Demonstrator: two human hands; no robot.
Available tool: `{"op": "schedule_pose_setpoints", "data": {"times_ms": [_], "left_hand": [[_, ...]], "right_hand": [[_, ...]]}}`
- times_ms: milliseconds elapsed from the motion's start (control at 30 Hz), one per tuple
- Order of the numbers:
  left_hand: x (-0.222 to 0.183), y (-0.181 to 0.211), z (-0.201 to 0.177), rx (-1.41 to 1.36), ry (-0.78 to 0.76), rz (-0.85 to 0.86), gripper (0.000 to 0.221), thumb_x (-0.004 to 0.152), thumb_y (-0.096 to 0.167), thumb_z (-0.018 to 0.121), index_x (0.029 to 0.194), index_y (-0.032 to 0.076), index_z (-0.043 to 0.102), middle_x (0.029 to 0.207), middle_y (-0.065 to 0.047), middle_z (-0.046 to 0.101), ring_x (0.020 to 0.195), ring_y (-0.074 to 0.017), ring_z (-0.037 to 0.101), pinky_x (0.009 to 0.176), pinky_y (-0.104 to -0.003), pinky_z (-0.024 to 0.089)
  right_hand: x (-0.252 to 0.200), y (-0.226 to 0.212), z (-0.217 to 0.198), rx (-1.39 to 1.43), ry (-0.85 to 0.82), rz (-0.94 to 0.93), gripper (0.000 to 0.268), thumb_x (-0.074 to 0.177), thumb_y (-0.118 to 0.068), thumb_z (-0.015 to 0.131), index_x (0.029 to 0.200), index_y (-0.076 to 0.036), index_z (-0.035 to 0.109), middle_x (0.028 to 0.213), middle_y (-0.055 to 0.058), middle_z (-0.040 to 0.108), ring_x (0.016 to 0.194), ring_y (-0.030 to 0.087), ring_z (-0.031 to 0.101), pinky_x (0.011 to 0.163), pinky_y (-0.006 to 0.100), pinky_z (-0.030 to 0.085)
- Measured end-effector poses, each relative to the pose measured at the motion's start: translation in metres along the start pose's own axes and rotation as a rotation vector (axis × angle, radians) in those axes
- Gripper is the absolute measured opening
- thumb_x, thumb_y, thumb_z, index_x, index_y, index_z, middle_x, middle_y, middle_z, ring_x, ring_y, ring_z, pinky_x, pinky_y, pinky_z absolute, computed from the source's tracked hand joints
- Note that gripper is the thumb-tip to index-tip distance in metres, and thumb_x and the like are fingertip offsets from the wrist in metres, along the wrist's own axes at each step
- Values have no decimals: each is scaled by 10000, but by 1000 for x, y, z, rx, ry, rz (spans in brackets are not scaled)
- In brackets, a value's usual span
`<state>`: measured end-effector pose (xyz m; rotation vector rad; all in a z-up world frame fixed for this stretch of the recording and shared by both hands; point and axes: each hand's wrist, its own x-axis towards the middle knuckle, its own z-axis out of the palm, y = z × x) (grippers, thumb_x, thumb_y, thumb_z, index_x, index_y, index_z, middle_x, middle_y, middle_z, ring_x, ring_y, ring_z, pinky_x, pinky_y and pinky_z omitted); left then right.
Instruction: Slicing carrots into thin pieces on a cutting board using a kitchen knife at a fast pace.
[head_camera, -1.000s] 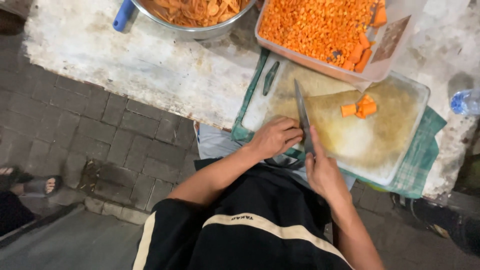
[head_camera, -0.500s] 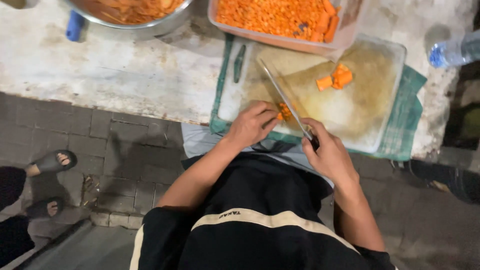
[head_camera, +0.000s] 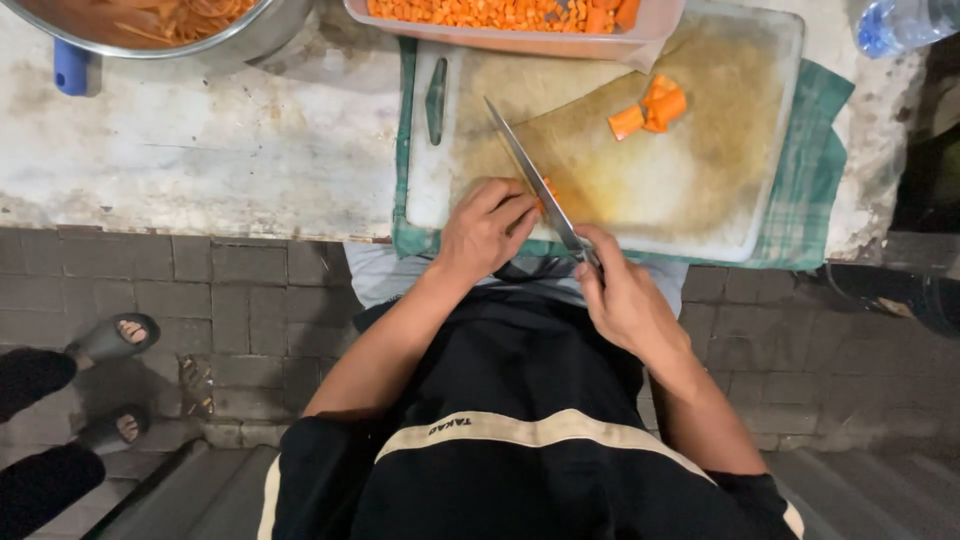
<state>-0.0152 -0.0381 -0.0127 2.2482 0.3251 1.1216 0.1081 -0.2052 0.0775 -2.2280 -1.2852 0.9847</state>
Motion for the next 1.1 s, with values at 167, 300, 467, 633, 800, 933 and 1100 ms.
{"op": "schedule_pose_setpoints", "data": {"times_ms": [167, 300, 467, 633, 800, 933, 1100], "left_hand": [[4, 1, -5, -15, -19, 21, 13, 889, 39, 687, 875, 38, 688, 829, -51, 530, 682, -250, 605, 677, -312, 519], [8, 4, -8, -56, -36, 10, 34, 908, 40, 672, 886, 29, 696, 830, -56, 529, 664, -246, 600, 662, -307, 516], [13, 7, -15, -105, -75, -77, 44, 893, 23, 687, 923, 11, 717, 846, -86, 592, 713, -260, 645, 669, -295, 532], [-16, -5, -1, -91, 63, -119, 93, 865, 94, 738, 957, 108, 743, 950, -20, 667, 826, -210, 671, 764, -293, 552], [8, 7, -8, 210, 66, 156, 256, 924, 366, 641, 1120, 214, 705, 1187, -64, 620, 1081, -292, 568, 938, -470, 392], [19, 9, -3, 249, -179, 289, 369, 946, 400, 604, 1281, 246, 593, 1466, -72, 479, 1376, -287, 414, 1062, -609, 220], [21, -21, -9, 398, -219, 195, 479, 980, 586, 478, 1201, 205, 668, 1515, -75, 443, 1454, -246, 321, 1093, -663, 115]], "right_hand": [[6, 0, 12, -93, 26, -91, 365, 999, -132, 399, 1360, -76, 423, 981, 291, 678, 854, 521, 657, 679, 615, 519], [17, 2, 8, -60, 10, -97, 380, 1004, -105, 372, 1379, -55, 407, 1013, 311, 664, 846, 553, 649, 692, 642, 513], [28, -2, -16, 48, 3, -50, 360, 980, -183, 469, 1338, -143, 480, 854, 140, 723, 848, 444, 681, 673, 579, 520], [15, -9, -31, -118, 86, -222, 302, 965, -153, 547, 1263, -115, 583, 931, 189, 718, 819, 437, 689, 635, 512, 547], [15, 51, -14, -444, 229, -296, 259, 919, -286, 658, 1121, -136, 599, 850, 114, 678, 780, 353, 694, 580, 476, 550], [8, 60, -11, -561, 324, -326, 237, 885, -362, 704, 1031, -214, 591, 844, 67, 663, 804, 322, 704, 609, 450, 542], [-42, 76, -52, -613, 364, -215, 296, 866, -423, 736, 1055, -216, 642, 852, 99, 690, 805, 360, 704, 642, 489, 543]]}}
